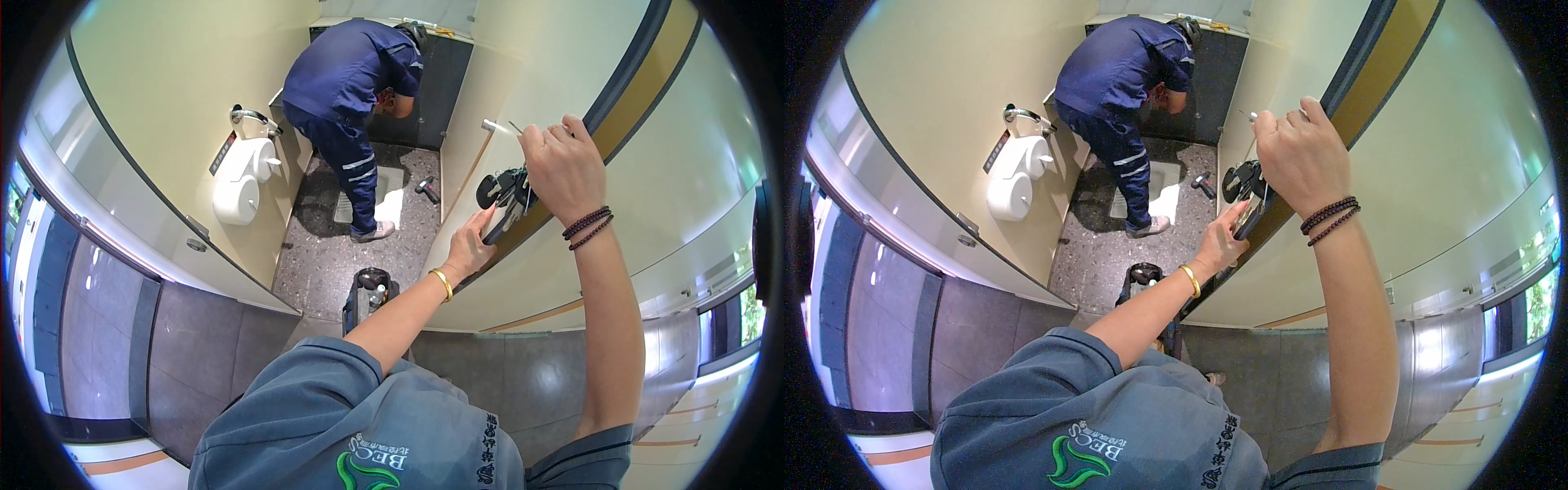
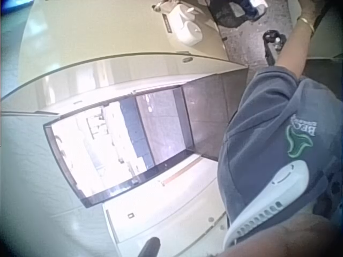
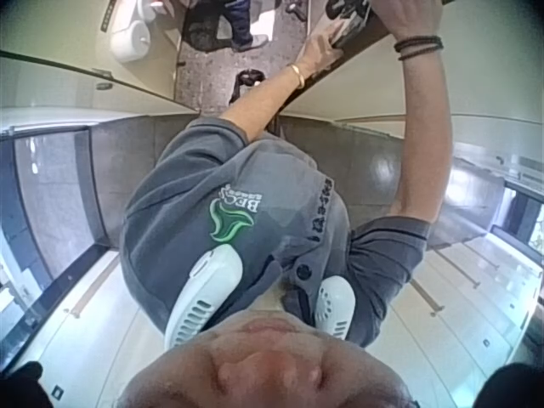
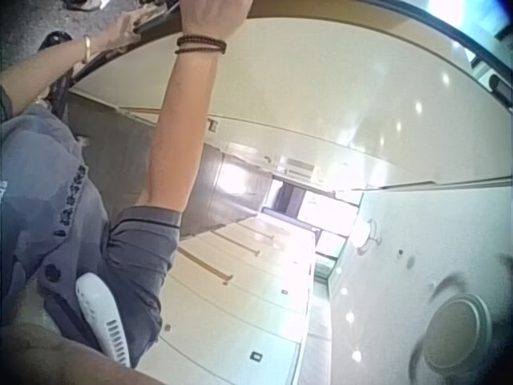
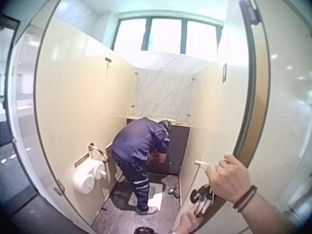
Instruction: Repairing or inspecting an automatic flushing sensor mechanism in a public restroom stall.
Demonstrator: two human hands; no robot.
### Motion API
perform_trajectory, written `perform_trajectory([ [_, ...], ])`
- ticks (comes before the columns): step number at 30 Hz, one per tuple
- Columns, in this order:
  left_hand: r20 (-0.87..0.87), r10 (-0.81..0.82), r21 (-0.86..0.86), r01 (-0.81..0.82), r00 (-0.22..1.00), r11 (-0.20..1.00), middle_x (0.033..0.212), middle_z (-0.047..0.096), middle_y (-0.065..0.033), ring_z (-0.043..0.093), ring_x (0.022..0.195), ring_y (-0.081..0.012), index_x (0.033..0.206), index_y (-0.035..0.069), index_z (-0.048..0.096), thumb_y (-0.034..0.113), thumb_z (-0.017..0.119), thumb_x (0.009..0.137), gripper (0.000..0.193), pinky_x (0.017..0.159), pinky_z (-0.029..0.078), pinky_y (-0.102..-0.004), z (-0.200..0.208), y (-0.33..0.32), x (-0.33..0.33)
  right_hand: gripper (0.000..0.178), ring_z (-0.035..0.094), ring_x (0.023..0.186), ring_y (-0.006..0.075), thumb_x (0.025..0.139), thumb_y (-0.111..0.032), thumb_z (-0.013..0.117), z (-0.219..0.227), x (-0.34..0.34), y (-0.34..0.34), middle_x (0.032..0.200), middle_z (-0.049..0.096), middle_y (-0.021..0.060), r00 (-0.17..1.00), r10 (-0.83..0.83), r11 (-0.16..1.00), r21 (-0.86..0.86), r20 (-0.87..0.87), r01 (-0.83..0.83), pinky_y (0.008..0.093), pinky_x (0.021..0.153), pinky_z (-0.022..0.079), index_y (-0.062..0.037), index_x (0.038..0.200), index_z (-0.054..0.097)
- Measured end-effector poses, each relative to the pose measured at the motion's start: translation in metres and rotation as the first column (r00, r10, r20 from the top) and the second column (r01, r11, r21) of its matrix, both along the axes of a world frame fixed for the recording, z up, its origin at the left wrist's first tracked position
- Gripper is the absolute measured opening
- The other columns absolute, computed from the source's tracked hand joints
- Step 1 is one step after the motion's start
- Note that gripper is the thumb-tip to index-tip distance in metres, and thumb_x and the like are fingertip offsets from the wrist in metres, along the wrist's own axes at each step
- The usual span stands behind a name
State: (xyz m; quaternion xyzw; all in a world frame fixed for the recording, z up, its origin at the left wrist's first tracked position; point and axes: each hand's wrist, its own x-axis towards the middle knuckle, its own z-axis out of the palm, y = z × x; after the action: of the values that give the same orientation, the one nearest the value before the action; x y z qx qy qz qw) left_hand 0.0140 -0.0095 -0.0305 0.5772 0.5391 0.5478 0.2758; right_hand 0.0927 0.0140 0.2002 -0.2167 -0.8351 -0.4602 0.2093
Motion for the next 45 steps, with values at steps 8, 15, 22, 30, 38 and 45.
perform_trajectory([
  [8,0.01,0.002,0.02,-0.003,1.0,1.0,0.13,0.056,-0.0131,0.057,0.114,-0.0329,0.139,0.012,0.046,0.003,0.068,0.065,0.077,0.093,0.05,-0.0384,-0.002,0.001,-0.001,0.025,0.062,0.064,0.0194,0.094,-0.022,0.054,0.0,0.0,0.001,0.06,0.062,0.007,1.0,0.0,1.0,0.0,0.006,0.0,0.0334,0.089,0.044,-0.0107,0.072,0.056],
  [15,0.004,0.007,0.035,-0.007,1.0,0.999,0.13,0.056,-0.0134,0.057,0.114,-0.033,0.139,0.012,0.046,0.003,0.068,0.065,0.078,0.094,0.05,-0.0381,-0.003,0.001,0.001,0.025,0.062,0.063,0.019,0.094,-0.022,0.055,0.0,0.001,0.001,0.06,0.062,0.0068,1.0,-0.014,1.0,-0.005,0.009,0.014,0.0327,0.088,0.044,-0.0106,0.072,0.056],
  [22,0.014,0.006,0.04,-0.006,1.0,0.999,0.13,0.056,-0.0138,0.057,0.114,-0.033,0.139,0.012,0.046,0.003,0.067,0.065,0.078,0.093,0.05,-0.0374,-0.005,0.003,0.0,0.025,0.062,0.062,0.0192,0.094,-0.022,0.056,0.0,0.0,0.001,0.059,0.062,0.0068,1.0,-0.015,1.0,0.015,0.01,0.015,0.0327,0.089,0.044,-0.0108,0.071,0.056],
  [30,0.007,0.017,0.081,-0.018,1.0,0.997,0.13,0.056,-0.0142,0.057,0.115,-0.0329,0.139,0.012,0.046,0.004,0.067,0.065,0.077,0.094,0.049,-0.0378,-0.008,0.005,0.001,0.025,0.062,0.062,0.0194,0.094,-0.022,0.055,0.001,0.001,0.002,0.059,0.062,0.0069,1.0,0.002,1.0,0.011,0.009,-0.002,0.0328,0.087,0.044,-0.0109,0.071,0.056],
  [38,0.026,-0.011,0.036,0.011,1.0,0.999,0.13,0.055,-0.0136,0.057,0.115,-0.0324,0.139,0.012,0.045,0.005,0.067,0.065,0.078,0.094,0.049,-0.0373,-0.007,0.005,0.001,0.026,0.062,0.063,0.0193,0.094,-0.022,0.054,0.0,0.001,0.001,0.059,0.062,0.007,1.0,0.008,1.0,0.005,0.0,-0.008,0.0329,0.088,0.044,-0.0113,0.071,0.056],
  [45,0.02,-0.002,0.069,0.001,1.0,0.998,0.128,0.056,-0.013,0.058,0.113,-0.0322,0.14,0.012,0.045,0.005,0.068,0.065,0.079,0.093,0.05,-0.0372,-0.011,0.007,0.0,0.025,0.063,0.064,0.0197,0.094,-0.021,0.054,0.0,0.0,0.001,0.06,0.062,0.0067,1.0,0.0,1.0,0.01,0.01,0.0,0.0339,0.089,0.045,-0.0112,0.071,0.057],
])
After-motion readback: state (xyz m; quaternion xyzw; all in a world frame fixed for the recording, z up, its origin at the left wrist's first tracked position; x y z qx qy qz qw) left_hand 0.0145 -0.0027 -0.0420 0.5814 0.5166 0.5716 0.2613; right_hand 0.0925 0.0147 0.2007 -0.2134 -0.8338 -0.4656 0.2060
